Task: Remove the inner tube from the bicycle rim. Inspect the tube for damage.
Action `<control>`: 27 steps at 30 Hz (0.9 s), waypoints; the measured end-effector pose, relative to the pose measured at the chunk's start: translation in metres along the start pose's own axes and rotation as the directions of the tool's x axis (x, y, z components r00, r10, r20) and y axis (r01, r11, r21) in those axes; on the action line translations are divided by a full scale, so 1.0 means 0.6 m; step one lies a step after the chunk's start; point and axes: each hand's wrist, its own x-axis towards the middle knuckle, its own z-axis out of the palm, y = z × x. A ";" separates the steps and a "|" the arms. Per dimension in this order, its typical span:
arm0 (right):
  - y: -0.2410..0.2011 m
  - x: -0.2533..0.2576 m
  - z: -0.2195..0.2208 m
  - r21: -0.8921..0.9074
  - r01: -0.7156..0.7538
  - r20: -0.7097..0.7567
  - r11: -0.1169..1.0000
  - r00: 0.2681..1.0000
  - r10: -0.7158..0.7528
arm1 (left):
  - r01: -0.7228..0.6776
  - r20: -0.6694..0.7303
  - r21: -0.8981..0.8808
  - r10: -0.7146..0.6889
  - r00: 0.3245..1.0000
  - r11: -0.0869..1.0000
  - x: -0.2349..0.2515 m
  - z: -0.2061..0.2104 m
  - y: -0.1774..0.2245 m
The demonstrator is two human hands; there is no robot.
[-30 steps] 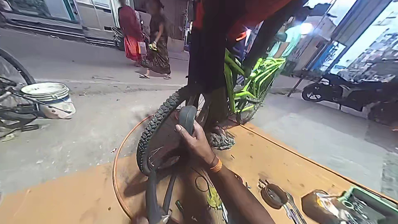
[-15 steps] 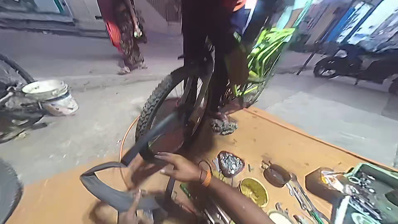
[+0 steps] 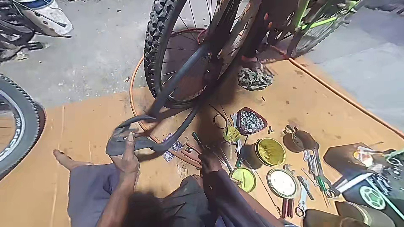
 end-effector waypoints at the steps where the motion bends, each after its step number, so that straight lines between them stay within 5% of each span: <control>1: 0.004 -0.003 0.011 -0.005 0.045 -0.007 0.999 0.999 -0.045 | -0.055 -0.038 0.052 0.057 0.998 0.997 0.004 0.001 0.000; 6: 0.012 -0.006 0.002 -0.031 0.129 -0.002 0.991 0.992 -0.129 | -0.208 -0.133 0.227 0.241 0.961 0.951 0.028 0.021 0.009; 15: 0.031 -0.010 0.005 0.038 0.195 -0.002 0.980 0.981 -0.195 | -0.182 -0.175 0.219 0.222 0.959 0.959 0.025 0.030 0.024; 20: 0.064 -0.003 -0.034 0.171 -0.127 -0.340 0.977 0.923 0.180 | -0.174 -0.147 0.229 0.210 0.967 0.958 0.017 0.020 0.022; 23: 0.087 0.001 -0.111 0.099 -0.407 -0.312 0.908 0.854 0.417 | -0.161 -0.122 0.239 0.194 0.973 0.958 0.018 0.013 0.015; 27: 0.121 0.024 -0.141 -0.025 -0.554 -0.264 0.832 0.806 0.529 | -0.147 -0.041 0.227 0.160 0.986 0.963 0.022 0.018 -0.001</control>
